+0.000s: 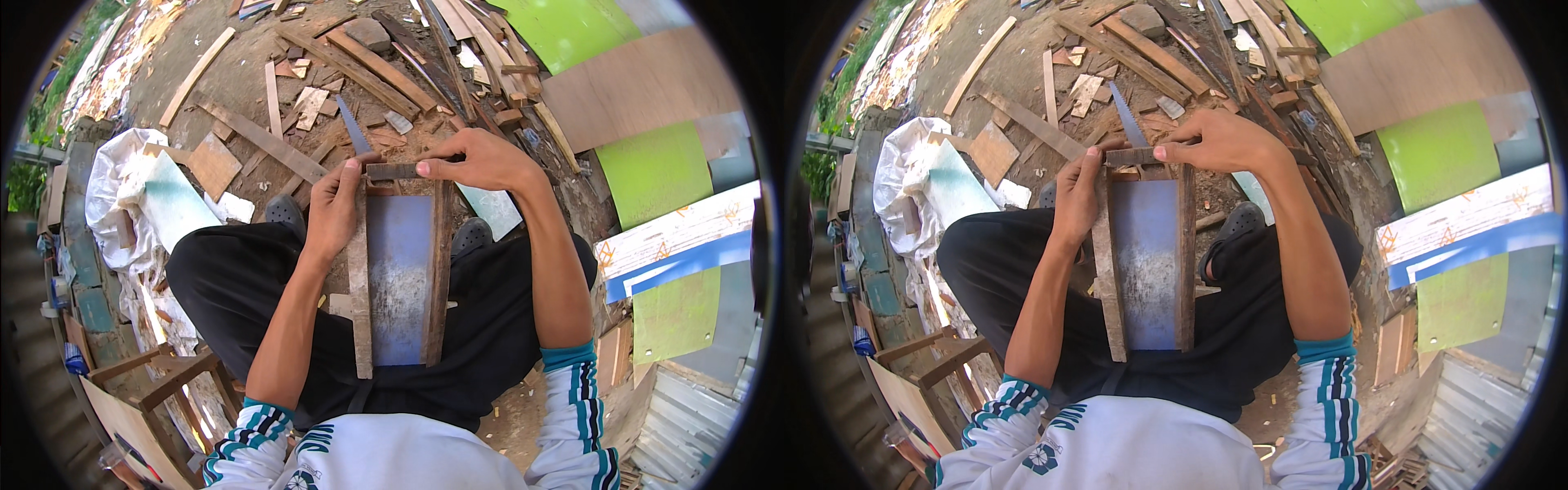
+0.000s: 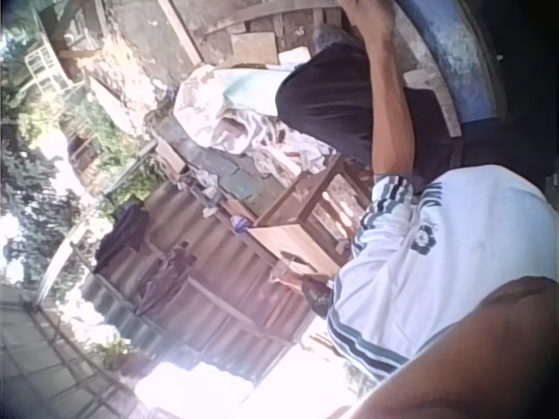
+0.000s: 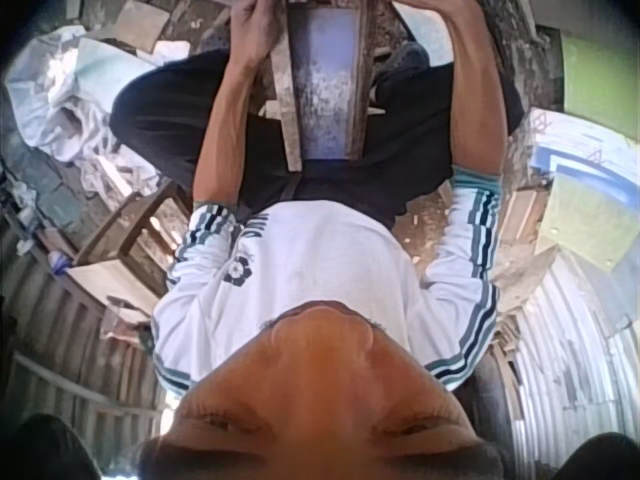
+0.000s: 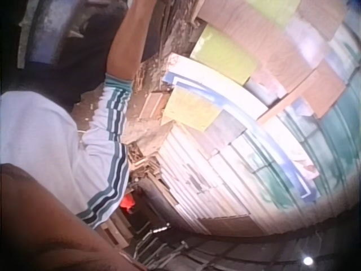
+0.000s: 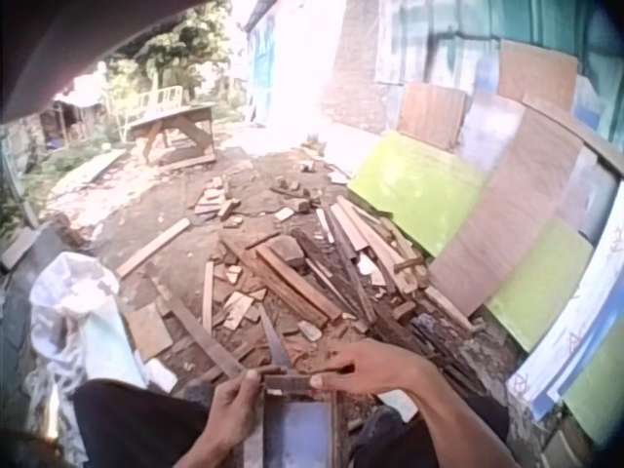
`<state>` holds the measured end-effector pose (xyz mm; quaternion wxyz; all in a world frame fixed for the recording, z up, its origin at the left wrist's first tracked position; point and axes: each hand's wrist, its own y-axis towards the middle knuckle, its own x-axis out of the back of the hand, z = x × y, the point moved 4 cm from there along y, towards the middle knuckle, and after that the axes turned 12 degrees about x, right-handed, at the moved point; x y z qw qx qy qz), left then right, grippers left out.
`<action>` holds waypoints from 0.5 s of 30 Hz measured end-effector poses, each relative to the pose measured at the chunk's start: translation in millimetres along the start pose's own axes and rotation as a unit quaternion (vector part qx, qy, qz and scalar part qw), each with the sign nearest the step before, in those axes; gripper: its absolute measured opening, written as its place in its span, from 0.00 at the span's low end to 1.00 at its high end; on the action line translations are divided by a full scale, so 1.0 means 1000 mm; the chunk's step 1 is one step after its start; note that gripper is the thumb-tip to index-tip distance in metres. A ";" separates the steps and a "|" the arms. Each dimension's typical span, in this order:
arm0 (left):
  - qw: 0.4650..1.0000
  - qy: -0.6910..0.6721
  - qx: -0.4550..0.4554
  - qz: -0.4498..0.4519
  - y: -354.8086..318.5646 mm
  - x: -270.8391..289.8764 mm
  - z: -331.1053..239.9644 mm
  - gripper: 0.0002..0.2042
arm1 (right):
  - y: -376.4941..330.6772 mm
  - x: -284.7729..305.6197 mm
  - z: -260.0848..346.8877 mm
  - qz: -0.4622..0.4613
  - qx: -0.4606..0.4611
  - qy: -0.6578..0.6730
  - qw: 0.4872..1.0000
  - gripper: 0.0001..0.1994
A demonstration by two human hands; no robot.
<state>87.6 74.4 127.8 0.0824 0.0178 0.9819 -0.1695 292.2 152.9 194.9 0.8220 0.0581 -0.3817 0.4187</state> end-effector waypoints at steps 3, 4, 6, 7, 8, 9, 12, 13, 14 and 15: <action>1.000 0.008 -0.001 0.002 0.000 -0.001 0.000 0.23 | 0.001 -0.003 -0.009 -0.010 0.004 -0.008 1.000 0.26; 1.000 0.005 -0.002 0.000 0.000 -0.001 0.000 0.23 | 0.002 -0.006 -0.012 -0.012 0.004 -0.008 1.000 0.27; 1.000 0.004 -0.006 -0.007 0.000 0.000 0.000 0.24 | 0.004 -0.006 -0.010 -0.011 0.000 -0.006 1.000 0.27; 1.000 0.005 -0.009 -0.011 0.000 0.002 0.001 0.24 | 0.004 -0.005 -0.004 -0.008 -0.002 -0.005 1.000 0.27; 1.000 0.006 -0.013 -0.016 0.000 0.004 0.001 0.24 | 0.004 -0.005 0.001 -0.004 -0.005 -0.003 1.000 0.27; 1.000 0.006 -0.009 -0.016 0.000 0.003 0.001 0.24 | 0.003 -0.006 0.001 -0.012 0.001 -0.001 1.000 0.27; 1.000 0.008 -0.003 -0.019 -0.001 0.003 0.000 0.24 | 0.004 -0.009 -0.001 -0.024 0.007 -0.001 1.000 0.26; 1.000 0.009 -0.003 -0.021 -0.001 0.003 0.000 0.24 | 0.005 -0.010 -0.001 -0.021 0.001 -0.005 1.000 0.26; 1.000 0.011 -0.003 -0.022 -0.001 0.003 0.000 0.24 | 0.006 -0.011 -0.002 -0.018 -0.006 -0.009 1.000 0.25; 0.999 0.021 0.002 -0.026 -0.002 0.003 0.000 0.24 | 0.007 -0.012 -0.004 -0.036 0.013 -0.003 0.999 0.25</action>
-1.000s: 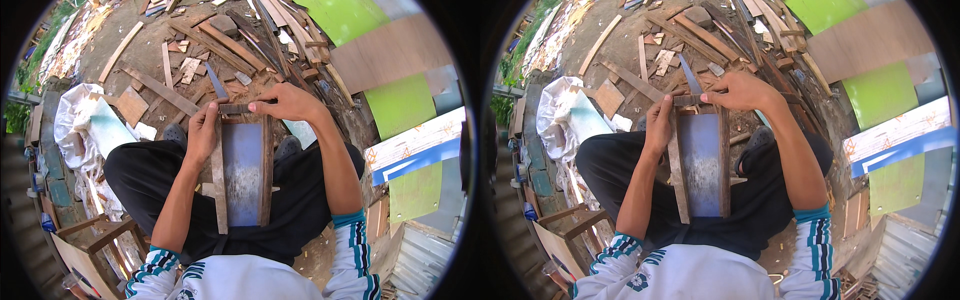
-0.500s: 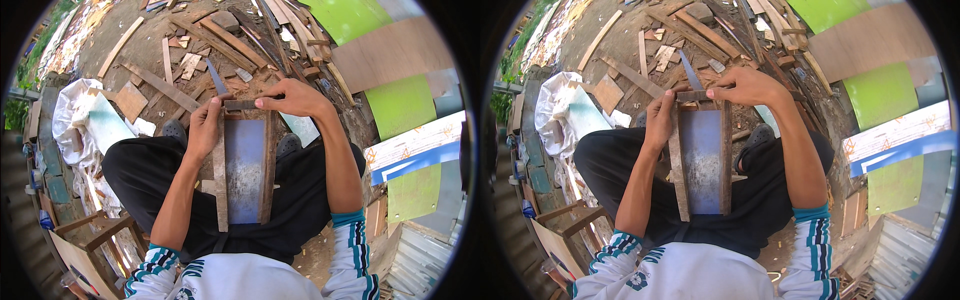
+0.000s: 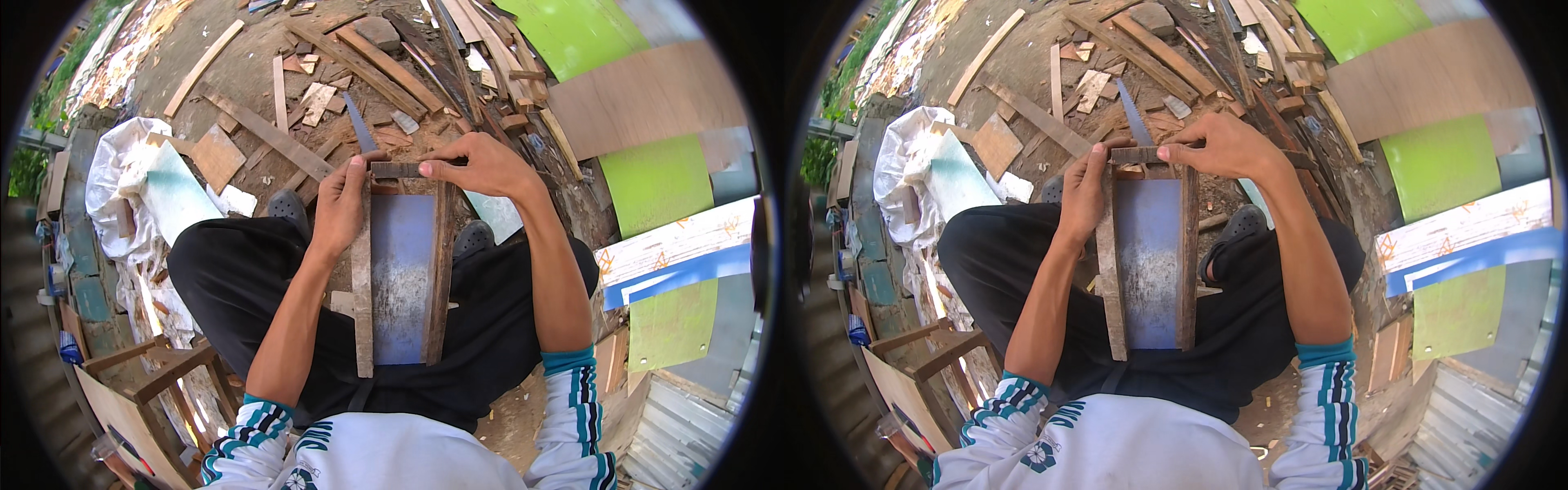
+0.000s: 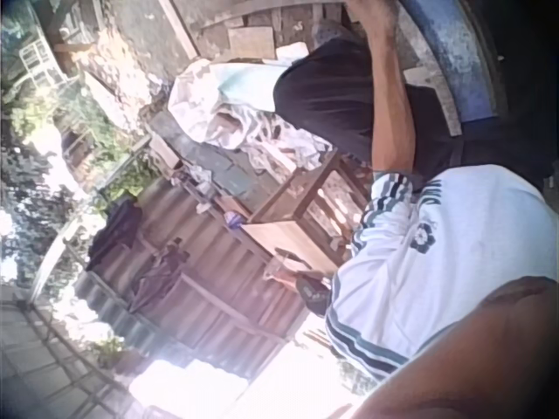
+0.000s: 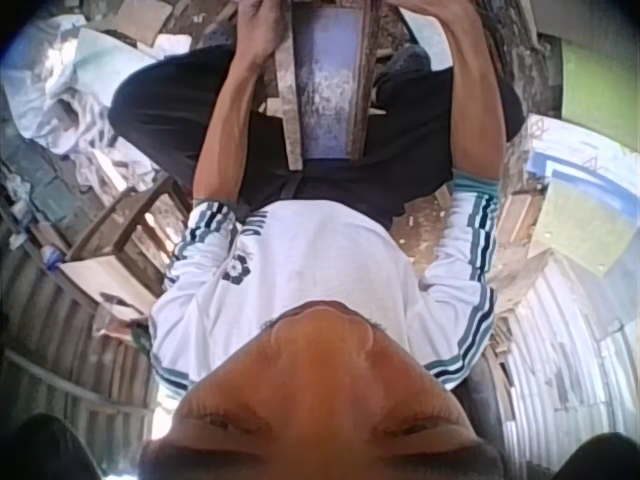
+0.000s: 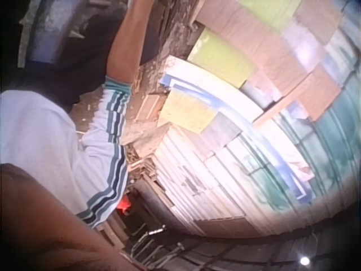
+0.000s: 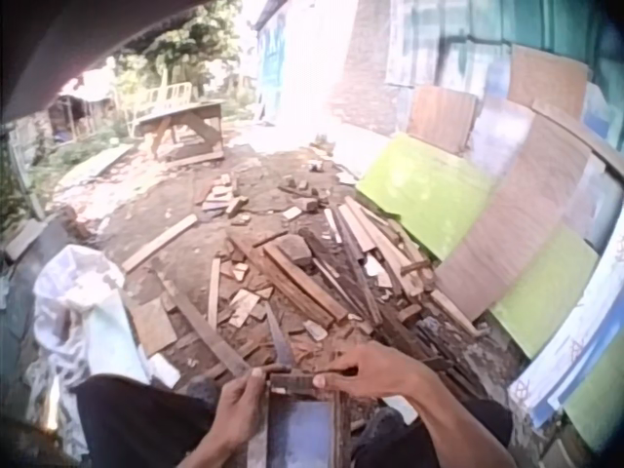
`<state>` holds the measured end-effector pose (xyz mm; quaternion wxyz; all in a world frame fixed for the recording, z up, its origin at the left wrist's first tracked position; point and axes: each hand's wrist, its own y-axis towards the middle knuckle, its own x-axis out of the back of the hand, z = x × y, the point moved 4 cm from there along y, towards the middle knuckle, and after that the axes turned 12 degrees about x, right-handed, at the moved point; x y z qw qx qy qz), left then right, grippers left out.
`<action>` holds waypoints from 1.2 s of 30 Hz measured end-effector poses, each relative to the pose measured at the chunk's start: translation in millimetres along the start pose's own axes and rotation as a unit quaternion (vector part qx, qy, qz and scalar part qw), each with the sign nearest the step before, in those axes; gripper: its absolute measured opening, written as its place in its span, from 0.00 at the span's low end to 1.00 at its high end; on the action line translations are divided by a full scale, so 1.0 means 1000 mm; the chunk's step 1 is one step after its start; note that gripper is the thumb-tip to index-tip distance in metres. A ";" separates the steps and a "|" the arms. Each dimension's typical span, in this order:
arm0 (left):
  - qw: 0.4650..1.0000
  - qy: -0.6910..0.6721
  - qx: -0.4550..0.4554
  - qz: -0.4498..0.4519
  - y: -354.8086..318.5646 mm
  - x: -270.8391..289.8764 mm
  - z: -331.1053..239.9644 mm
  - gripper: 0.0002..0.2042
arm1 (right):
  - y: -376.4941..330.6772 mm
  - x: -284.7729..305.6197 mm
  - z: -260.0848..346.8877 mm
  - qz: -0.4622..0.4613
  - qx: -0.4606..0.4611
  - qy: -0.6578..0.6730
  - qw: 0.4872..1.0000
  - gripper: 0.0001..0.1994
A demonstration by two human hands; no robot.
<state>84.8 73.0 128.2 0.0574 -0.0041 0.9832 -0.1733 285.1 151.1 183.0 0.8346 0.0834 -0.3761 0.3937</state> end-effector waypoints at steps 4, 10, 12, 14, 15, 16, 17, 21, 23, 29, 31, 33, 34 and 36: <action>1.000 0.013 0.014 -0.012 -0.002 -0.001 -0.002 0.24 | 0.002 -0.008 -0.009 -0.041 0.045 0.007 0.998 0.25; 1.000 0.001 0.017 -0.023 0.003 0.004 0.005 0.25 | 0.007 -0.009 0.000 0.001 -0.011 -0.003 1.000 0.25; 0.999 -0.010 0.035 -0.018 0.002 0.003 0.005 0.26 | 0.008 -0.010 0.002 0.023 -0.035 -0.003 0.999 0.25; 0.998 -0.033 0.061 -0.003 -0.001 0.001 0.000 0.27 | 0.008 -0.010 0.002 0.035 -0.042 -0.002 0.998 0.25; 0.997 -0.030 0.069 0.002 0.000 0.002 -0.001 0.28 | 0.008 -0.011 0.001 0.017 -0.022 0.000 1.000 0.25; 0.997 -0.028 0.077 0.006 0.002 0.004 -0.002 0.28 | 0.007 -0.014 -0.002 -0.001 -0.001 0.001 1.000 0.25; 0.996 -0.026 0.085 0.010 0.004 0.005 -0.004 0.29 | 0.007 -0.015 -0.003 -0.019 0.020 0.003 1.000 0.26; 0.987 0.013 0.155 0.023 0.006 0.009 -0.018 0.30 | 0.013 -0.014 -0.003 0.030 -0.030 0.015 0.999 0.33; 0.982 0.106 0.152 0.036 0.008 0.010 -0.032 0.31 | 0.014 -0.018 -0.011 0.016 -0.052 0.027 0.998 0.37; 0.832 0.508 0.148 0.167 0.024 0.010 -0.070 0.28 | 0.020 -0.022 0.020 -0.011 -0.009 0.066 0.998 0.34; 0.839 0.488 0.127 0.203 0.030 0.021 -0.067 0.28 | 0.027 -0.022 0.031 0.020 -0.003 0.053 0.998 0.33; 0.846 0.451 0.174 0.225 0.033 0.029 -0.064 0.28 | 0.032 -0.023 0.037 0.043 0.009 0.050 0.998 0.31; 0.854 0.417 0.210 0.229 0.032 0.030 -0.063 0.27 | 0.034 -0.024 0.039 0.049 0.020 0.053 0.997 0.30; 0.864 0.346 0.280 0.234 0.030 0.031 -0.058 0.27 | 0.039 -0.027 0.044 0.059 0.036 0.051 0.996 0.27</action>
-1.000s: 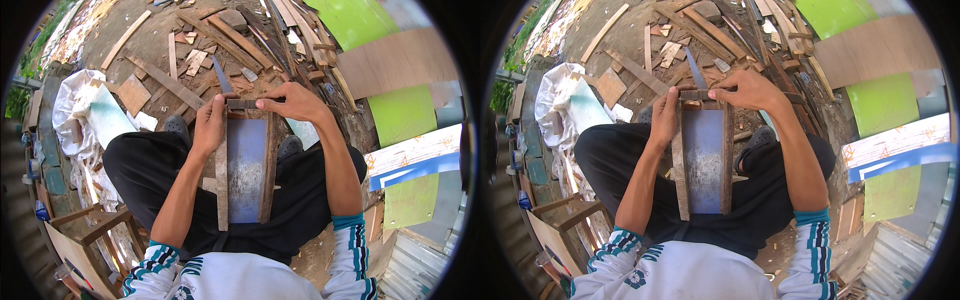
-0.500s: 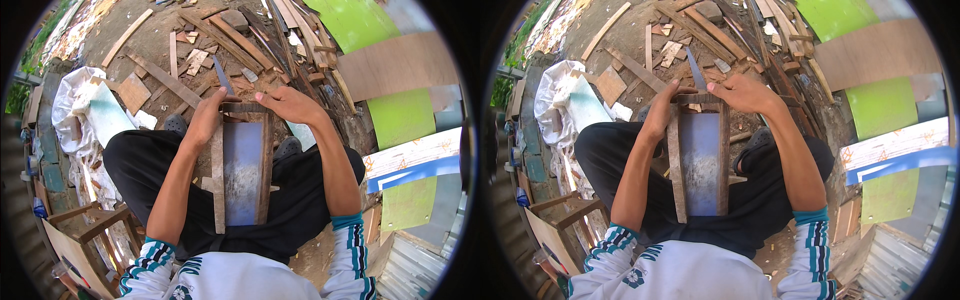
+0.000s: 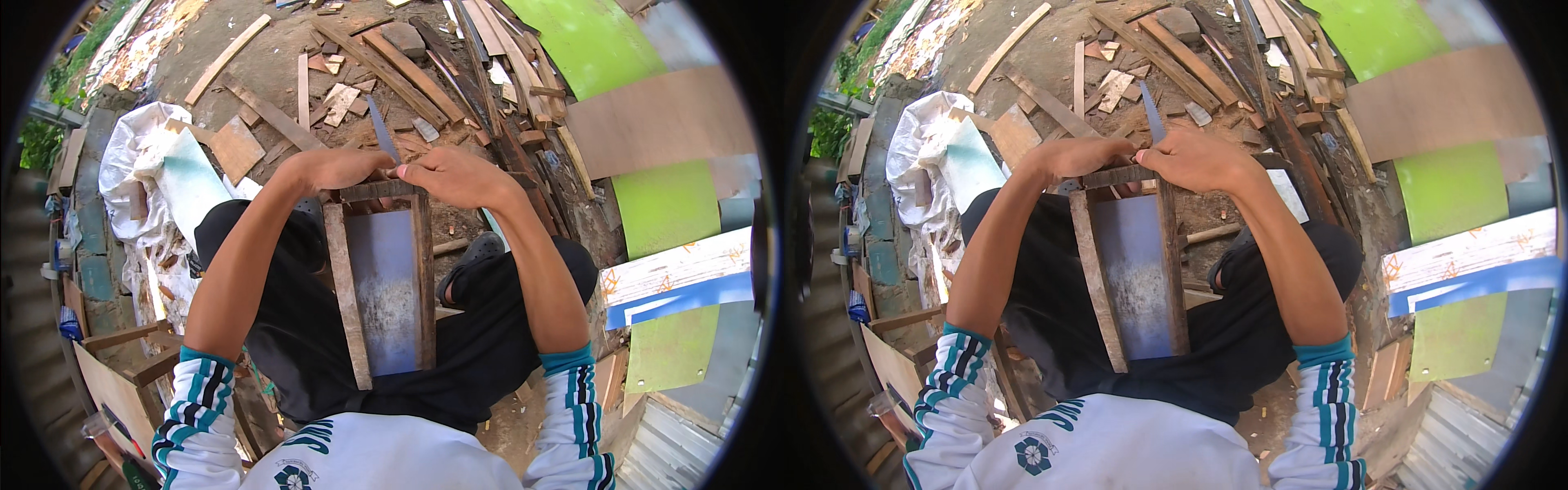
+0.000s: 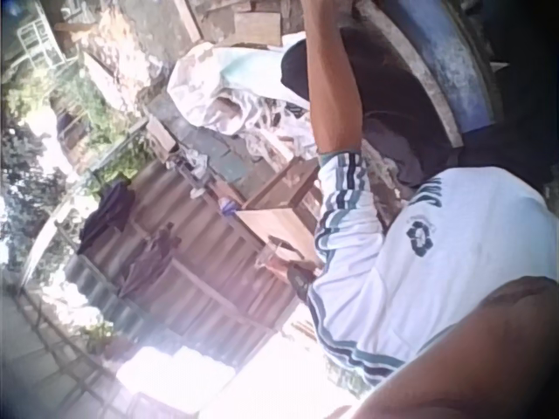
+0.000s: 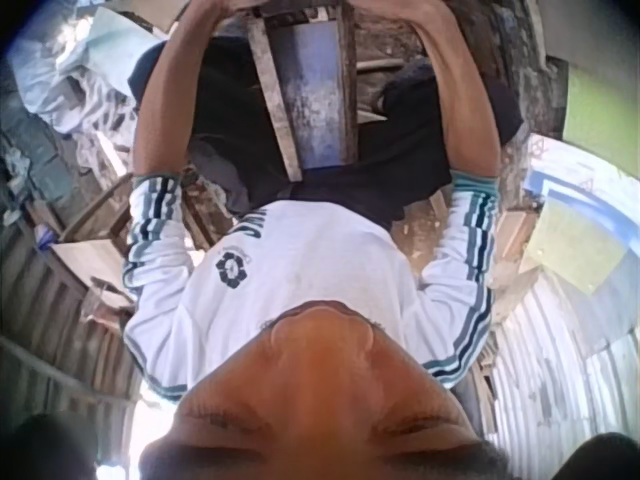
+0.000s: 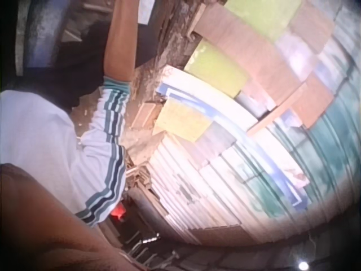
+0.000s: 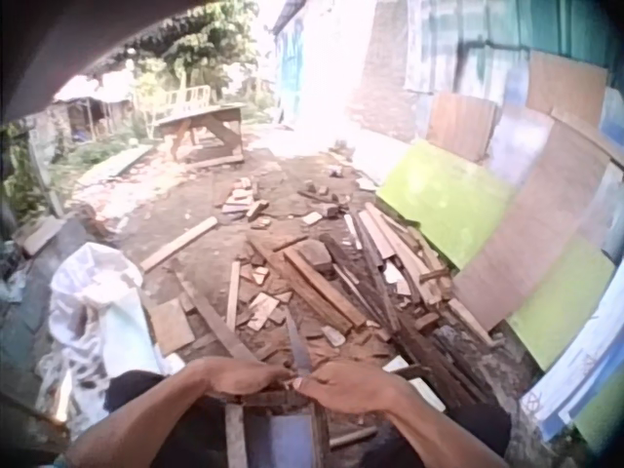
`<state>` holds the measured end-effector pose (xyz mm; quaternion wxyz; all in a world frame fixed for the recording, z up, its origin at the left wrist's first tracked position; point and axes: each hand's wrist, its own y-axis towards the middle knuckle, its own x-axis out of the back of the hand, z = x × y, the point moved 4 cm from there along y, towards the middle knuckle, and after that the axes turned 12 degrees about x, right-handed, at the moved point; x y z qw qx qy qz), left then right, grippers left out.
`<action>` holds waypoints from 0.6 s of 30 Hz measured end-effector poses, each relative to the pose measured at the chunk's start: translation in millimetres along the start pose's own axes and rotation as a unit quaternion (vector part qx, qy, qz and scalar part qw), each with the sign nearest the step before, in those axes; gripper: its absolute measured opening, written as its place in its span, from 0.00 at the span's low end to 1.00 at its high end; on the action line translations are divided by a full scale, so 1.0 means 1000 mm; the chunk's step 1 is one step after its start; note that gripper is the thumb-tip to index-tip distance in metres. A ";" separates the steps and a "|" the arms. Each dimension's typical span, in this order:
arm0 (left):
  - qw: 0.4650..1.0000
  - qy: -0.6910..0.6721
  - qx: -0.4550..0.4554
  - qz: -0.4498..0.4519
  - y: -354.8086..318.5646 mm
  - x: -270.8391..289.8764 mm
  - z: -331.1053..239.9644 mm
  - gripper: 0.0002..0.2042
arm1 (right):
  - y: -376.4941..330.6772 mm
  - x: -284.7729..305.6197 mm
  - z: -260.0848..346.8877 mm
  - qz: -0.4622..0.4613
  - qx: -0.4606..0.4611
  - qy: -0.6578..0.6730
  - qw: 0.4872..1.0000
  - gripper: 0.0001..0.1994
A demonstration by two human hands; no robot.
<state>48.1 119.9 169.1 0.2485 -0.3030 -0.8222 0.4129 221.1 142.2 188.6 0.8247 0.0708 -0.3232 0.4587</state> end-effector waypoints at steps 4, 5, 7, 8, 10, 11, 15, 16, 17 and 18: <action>0.999 -0.040 0.016 -0.004 -0.005 -0.001 0.008 0.28 | 0.009 -0.004 0.010 0.006 0.018 -0.019 1.000 0.23; 0.998 -0.049 0.032 0.011 -0.003 0.000 0.011 0.30 | 0.010 -0.005 0.012 0.005 0.022 -0.022 0.999 0.23; 0.995 -0.070 0.061 0.045 0.001 -0.001 0.012 0.33 | 0.012 -0.008 0.012 0.003 0.049 -0.041 0.998 0.22; 0.997 -0.047 0.060 0.032 0.002 0.000 0.012 0.35 | 0.013 -0.009 0.012 0.001 0.062 -0.050 0.997 0.22; 0.998 -0.002 0.059 0.002 -0.015 -0.001 -0.001 0.41 | 0.016 -0.010 0.013 0.022 0.035 -0.073 0.996 0.21; 0.999 -0.004 0.030 -0.015 -0.009 -0.002 0.002 0.43 | 0.017 -0.010 0.013 0.032 0.021 -0.084 0.996 0.21; 1.000 0.026 -0.008 -0.010 0.000 -0.004 0.009 0.48 | 0.018 -0.014 0.011 -0.007 0.063 -0.080 0.995 0.20; 0.999 0.043 0.004 0.010 -0.001 -0.004 0.009 0.48 | 0.018 -0.014 0.013 -0.013 0.058 -0.079 0.995 0.20; 0.999 0.052 0.003 0.014 0.002 -0.004 0.011 0.48 | 0.018 -0.014 0.013 -0.019 0.052 -0.077 0.995 0.20; 0.998 0.064 -0.001 0.017 0.004 -0.005 0.012 0.48 | 0.017 -0.015 0.012 -0.022 0.069 -0.085 0.994 0.20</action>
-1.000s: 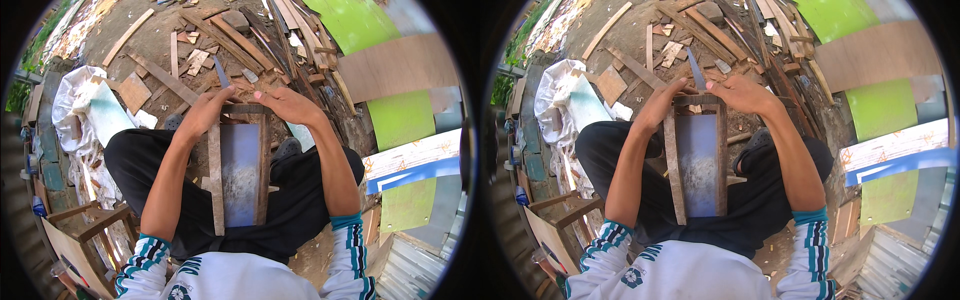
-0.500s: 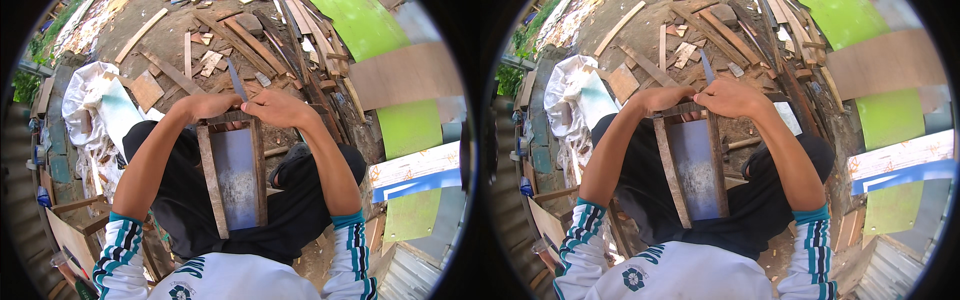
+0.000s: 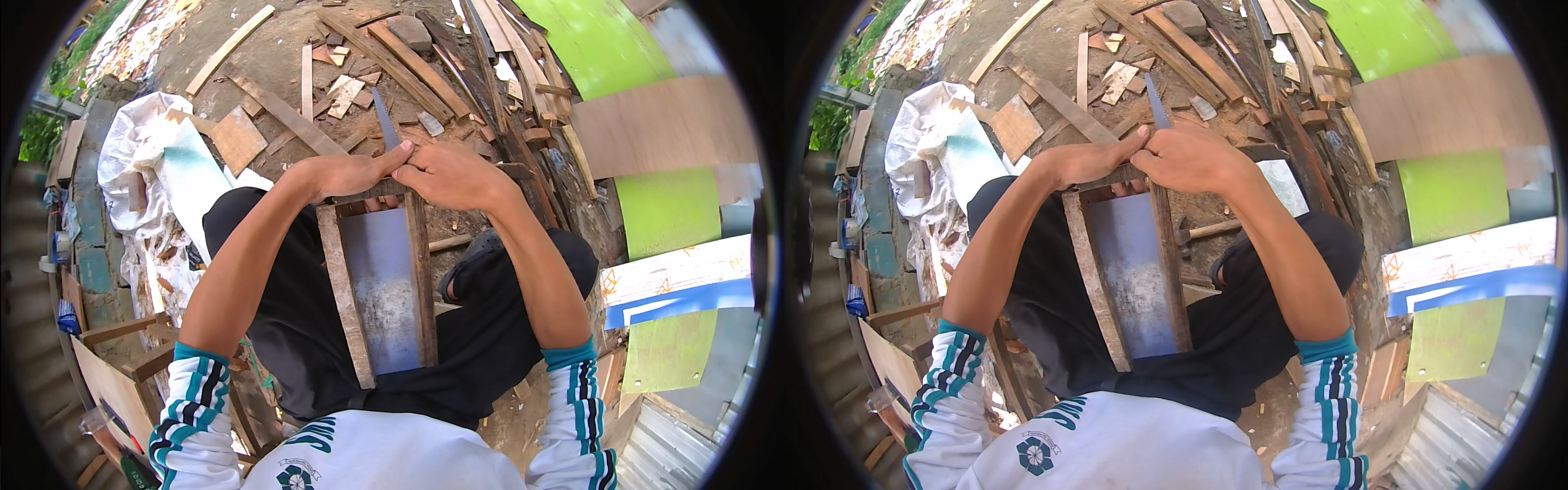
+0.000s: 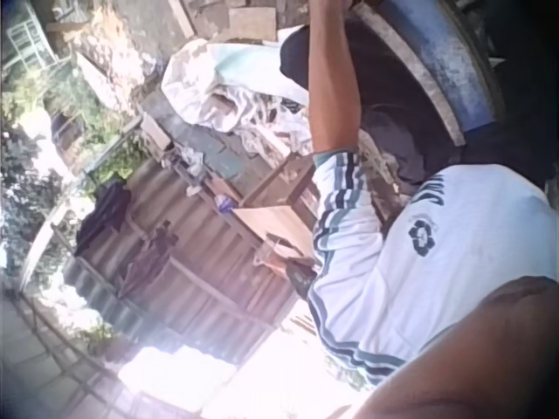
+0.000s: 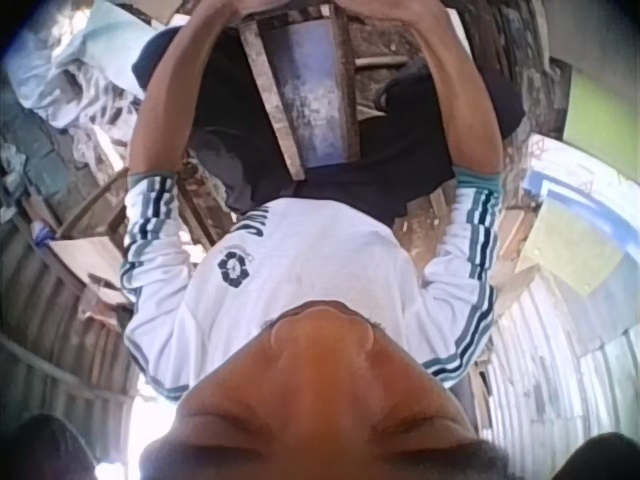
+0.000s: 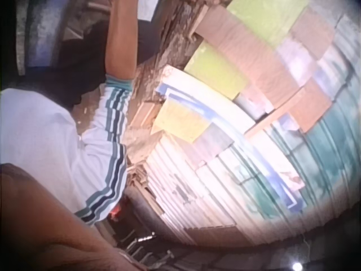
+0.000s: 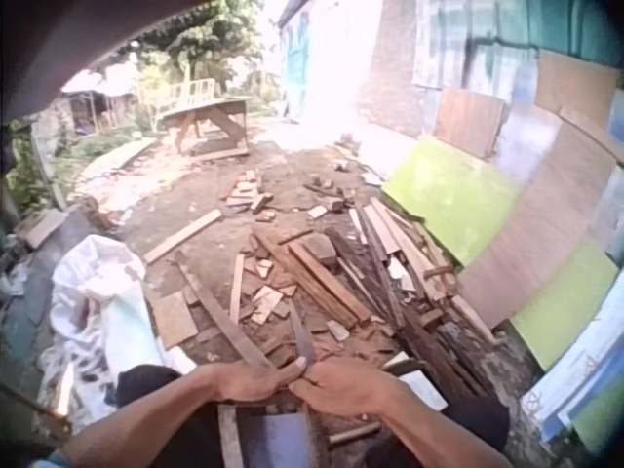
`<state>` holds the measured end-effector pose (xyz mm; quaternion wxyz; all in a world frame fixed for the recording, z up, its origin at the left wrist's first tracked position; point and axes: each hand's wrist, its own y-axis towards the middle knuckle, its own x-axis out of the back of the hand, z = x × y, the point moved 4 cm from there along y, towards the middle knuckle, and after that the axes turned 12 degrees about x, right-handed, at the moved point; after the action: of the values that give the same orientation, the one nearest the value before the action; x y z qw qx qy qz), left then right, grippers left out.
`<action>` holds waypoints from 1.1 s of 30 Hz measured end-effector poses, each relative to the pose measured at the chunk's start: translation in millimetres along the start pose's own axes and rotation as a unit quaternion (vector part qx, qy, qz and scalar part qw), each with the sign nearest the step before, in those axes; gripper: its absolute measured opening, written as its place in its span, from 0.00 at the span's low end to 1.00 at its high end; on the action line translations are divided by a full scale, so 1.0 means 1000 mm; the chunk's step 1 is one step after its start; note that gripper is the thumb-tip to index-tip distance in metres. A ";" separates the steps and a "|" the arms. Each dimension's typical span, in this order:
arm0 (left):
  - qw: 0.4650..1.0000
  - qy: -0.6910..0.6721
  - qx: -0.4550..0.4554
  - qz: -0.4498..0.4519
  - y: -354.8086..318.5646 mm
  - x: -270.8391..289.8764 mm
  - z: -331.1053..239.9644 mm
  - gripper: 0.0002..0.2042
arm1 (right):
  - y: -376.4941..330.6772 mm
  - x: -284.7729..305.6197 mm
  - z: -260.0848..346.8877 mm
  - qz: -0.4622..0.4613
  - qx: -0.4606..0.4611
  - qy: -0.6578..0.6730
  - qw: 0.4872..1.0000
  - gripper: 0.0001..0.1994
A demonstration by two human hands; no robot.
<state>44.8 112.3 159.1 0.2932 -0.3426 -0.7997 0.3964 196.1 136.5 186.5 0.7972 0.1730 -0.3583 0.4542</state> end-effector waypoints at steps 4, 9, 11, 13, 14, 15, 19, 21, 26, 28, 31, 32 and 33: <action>0.999 0.028 -0.001 0.016 -0.001 -0.003 -0.004 0.49 | -0.004 -0.004 -0.009 -0.018 0.045 -0.037 0.998 0.18; 0.996 0.065 0.040 -0.039 -0.007 0.001 -0.005 0.46 | -0.006 0.009 0.006 0.072 -0.041 -0.071 0.994 0.18; 0.993 0.069 0.050 -0.075 -0.005 0.003 0.000 0.42 | -0.009 0.011 0.001 0.060 -0.047 -0.108 0.991 0.19; 0.995 0.077 0.049 -0.048 -0.009 0.003 0.000 0.41 | -0.017 0.029 -0.010 -0.097 0.010 -0.124 0.987 0.19; 0.995 0.080 0.049 -0.035 -0.011 0.004 0.001 0.40 | -0.023 0.040 -0.018 -0.174 0.041 -0.131 0.975 0.20; 0.995 0.059 0.061 -0.044 -0.011 0.006 0.008 0.39 | -0.022 0.052 -0.030 -0.218 0.002 -0.126 0.968 0.21; 0.994 0.006 0.100 -0.051 -0.012 0.008 0.021 0.39 | -0.026 0.093 -0.094 -0.321 -0.152 -0.048 0.934 0.22; 0.992 -0.015 0.122 -0.039 -0.008 0.007 0.024 0.39 | -0.031 0.091 -0.158 -0.394 -0.182 0.018 0.901 0.22; 0.980 -0.072 0.185 -0.011 -0.010 0.015 0.052 0.40 | -0.037 -0.021 -0.301 -0.420 -0.393 0.282 0.768 0.12; 0.983 -0.066 0.168 0.010 0.003 0.016 0.044 0.40 | -0.083 -0.091 -0.363 -0.366 -0.418 0.186 0.810 0.09; 0.986 -0.048 0.153 -0.051 0.018 0.018 0.076 0.41 | -0.087 -0.187 -0.376 -0.204 -0.453 0.157 0.854 0.19; 0.985 -0.035 0.145 -0.086 0.020 0.023 0.086 0.41 | -0.080 -0.206 -0.371 -0.163 -0.408 0.134 0.888 0.18; 0.984 -0.044 0.162 -0.051 0.020 0.026 0.088 0.41 | -0.067 -0.214 -0.356 -0.153 -0.391 0.067 0.905 0.15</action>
<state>-29.4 103.1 102.7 0.3296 -0.2315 -0.7533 0.5199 329.6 186.5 -209.6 0.8826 -0.1307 -0.4218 0.1612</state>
